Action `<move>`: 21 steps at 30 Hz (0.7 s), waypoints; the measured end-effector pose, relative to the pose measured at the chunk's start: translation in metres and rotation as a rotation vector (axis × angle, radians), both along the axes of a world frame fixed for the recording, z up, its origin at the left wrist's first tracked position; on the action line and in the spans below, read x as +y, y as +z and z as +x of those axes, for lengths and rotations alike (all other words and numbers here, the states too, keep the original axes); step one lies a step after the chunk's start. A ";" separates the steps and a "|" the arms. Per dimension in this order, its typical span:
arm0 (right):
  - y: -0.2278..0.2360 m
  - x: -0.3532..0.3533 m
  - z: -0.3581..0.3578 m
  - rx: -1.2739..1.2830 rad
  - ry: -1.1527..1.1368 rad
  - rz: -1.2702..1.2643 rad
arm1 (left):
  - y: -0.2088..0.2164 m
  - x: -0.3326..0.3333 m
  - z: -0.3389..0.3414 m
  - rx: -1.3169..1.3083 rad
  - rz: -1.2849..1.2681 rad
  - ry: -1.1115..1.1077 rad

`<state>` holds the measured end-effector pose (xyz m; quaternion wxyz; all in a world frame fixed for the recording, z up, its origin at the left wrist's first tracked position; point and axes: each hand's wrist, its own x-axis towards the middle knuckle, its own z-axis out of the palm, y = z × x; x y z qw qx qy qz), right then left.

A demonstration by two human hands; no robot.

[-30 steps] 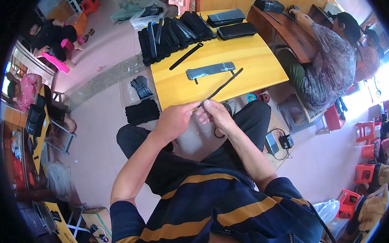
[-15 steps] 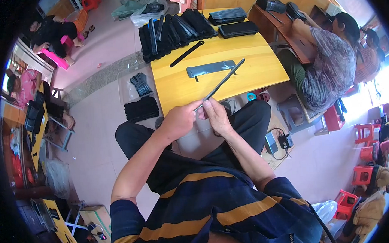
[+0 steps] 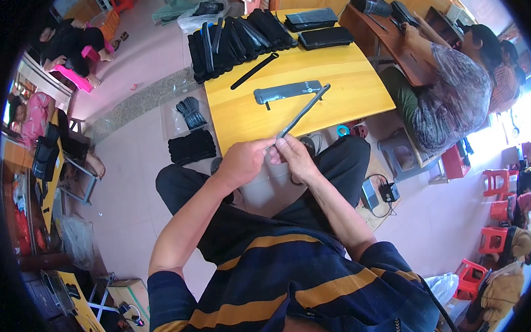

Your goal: Assembling textile straps by inserting internal supports and checking alignment.

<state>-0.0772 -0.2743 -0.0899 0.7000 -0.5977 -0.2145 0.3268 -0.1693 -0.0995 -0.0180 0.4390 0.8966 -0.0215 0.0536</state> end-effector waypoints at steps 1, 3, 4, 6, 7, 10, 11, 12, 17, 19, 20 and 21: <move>0.000 0.000 0.000 0.033 0.010 0.025 | -0.002 0.002 0.001 0.026 -0.065 -0.018; 0.002 -0.002 0.003 0.066 0.030 0.027 | -0.002 0.003 0.002 0.073 -0.135 -0.017; 0.003 -0.002 0.003 0.097 0.051 0.030 | -0.003 0.004 0.002 0.117 -0.203 -0.014; 0.007 -0.003 0.002 0.121 0.053 0.026 | -0.007 0.008 0.003 0.154 -0.263 -0.038; 0.009 -0.003 0.001 0.143 0.056 0.024 | -0.008 0.010 0.004 0.188 -0.320 -0.061; 0.006 -0.003 0.002 0.173 0.060 0.046 | -0.006 0.010 0.005 0.244 -0.396 -0.060; 0.005 -0.002 0.003 0.174 0.060 0.043 | -0.003 0.010 0.005 0.245 -0.399 -0.060; 0.005 -0.001 0.003 0.153 0.064 0.031 | 0.000 0.011 0.006 0.273 -0.400 -0.056; 0.002 -0.001 0.003 0.123 0.082 -0.010 | -0.013 0.013 0.007 0.290 -0.397 -0.053; 0.002 -0.001 0.004 0.138 0.077 -0.007 | -0.019 0.014 0.008 0.220 -0.376 -0.075; 0.001 -0.001 0.004 0.138 0.079 -0.008 | -0.021 0.015 0.008 0.220 -0.378 -0.074; 0.001 -0.001 0.004 0.144 0.075 -0.002 | -0.019 0.015 0.008 0.222 -0.347 -0.064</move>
